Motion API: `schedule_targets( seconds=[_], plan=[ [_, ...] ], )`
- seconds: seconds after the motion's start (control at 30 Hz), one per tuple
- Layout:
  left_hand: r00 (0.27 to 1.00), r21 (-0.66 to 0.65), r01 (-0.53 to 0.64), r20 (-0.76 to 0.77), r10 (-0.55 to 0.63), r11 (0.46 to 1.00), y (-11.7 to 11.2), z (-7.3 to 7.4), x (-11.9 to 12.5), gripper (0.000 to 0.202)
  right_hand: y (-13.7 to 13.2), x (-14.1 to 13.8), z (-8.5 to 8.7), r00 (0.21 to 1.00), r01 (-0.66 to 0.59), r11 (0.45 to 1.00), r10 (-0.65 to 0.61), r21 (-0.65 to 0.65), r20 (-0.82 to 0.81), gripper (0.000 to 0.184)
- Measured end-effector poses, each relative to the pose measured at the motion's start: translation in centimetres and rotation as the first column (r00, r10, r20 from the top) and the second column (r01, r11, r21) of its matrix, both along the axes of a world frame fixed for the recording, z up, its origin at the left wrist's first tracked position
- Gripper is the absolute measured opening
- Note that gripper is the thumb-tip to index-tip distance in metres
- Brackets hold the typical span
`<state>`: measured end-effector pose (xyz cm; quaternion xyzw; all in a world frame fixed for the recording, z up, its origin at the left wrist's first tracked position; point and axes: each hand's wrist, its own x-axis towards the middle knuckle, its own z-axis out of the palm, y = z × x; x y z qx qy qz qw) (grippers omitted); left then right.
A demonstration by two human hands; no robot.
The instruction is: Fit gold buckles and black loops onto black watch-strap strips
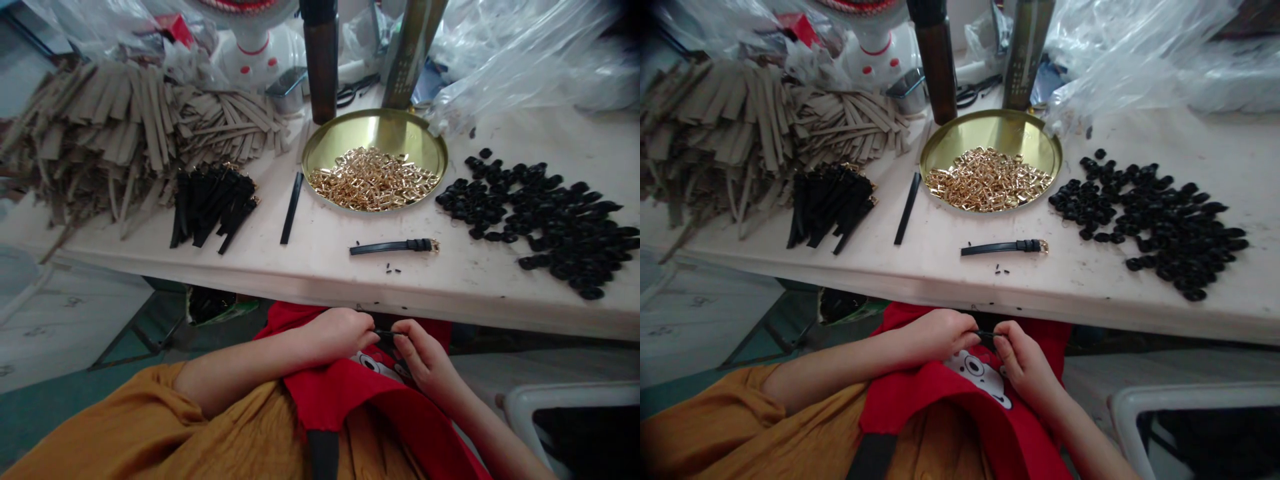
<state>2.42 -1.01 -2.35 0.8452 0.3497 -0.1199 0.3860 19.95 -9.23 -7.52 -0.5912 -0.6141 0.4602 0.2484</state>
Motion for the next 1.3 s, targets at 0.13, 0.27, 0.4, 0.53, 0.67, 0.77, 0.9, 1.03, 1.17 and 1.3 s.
schedule_targets(
  seconds=[0.13,0.27,0.4,0.53,0.67,0.77,0.9,1.03,1.17,1.3],
  plan=[
    [0.998,-0.123,0.022,0.061,-0.015,0.992,0.1,0.2,-0.5,0.025,-0.5,-0.2,0.3,0.999,0.010,0.999,-0.011,-0.041,-0.030,0.022],
    [1.000,-0.075,0.000,0.012,0.001,0.997,-0.6,-0.5,-0.8,0.027,-0.9,-0.5,0.2,0.999,-0.027,0.999,0.028,-0.042,0.018,0.017],
    [0.999,-0.011,0.021,-0.031,-0.021,1.000,-1.9,-1.4,-0.7,0.029,-1.4,-0.7,-0.6,0.994,-0.087,0.996,0.088,-0.029,0.057,0.014],
    [0.994,0.005,0.070,-0.090,-0.069,0.998,-2.8,-1.9,-0.4,0.026,-1.9,-1.3,-1.1,0.990,-0.137,0.990,0.137,-0.026,0.038,0.013],
    [0.992,0.002,0.047,-0.118,-0.046,0.999,-2.3,-2.1,-0.3,0.027,-1.9,-1.8,-1.1,0.998,-0.062,0.997,0.062,-0.053,0.001,0.015],
    [0.995,0.007,0.033,-0.094,-0.032,0.999,-1.4,-1.4,-0.3,0.029,-1.5,-2.0,-0.8,0.997,0.002,0.996,-0.009,-0.091,-0.073,0.021],
    [0.999,0.130,0.040,-0.012,-0.039,0.991,0.6,0.2,0.2,0.028,0.5,-1.5,0.5,0.996,0.041,0.998,-0.037,0.045,-0.083,0.024],
    [0.982,0.279,-0.056,0.191,0.002,0.959,5.0,1.2,1.8,0.031,5.4,0.7,2.9,0.985,0.145,0.970,-0.160,0.196,0.062,0.033],
    [0.912,0.419,-0.322,0.379,0.159,0.849,9.9,-0.2,4.6,0.029,10.5,4.1,3.7,0.851,0.250,0.868,-0.409,0.429,0.331,0.044],
    [0.955,0.593,-0.245,0.285,0.084,0.767,12.1,-3.5,6.1,0.023,13.5,5.9,0.4,0.758,0.163,0.821,-0.460,0.548,0.463,0.058]
  ],
)
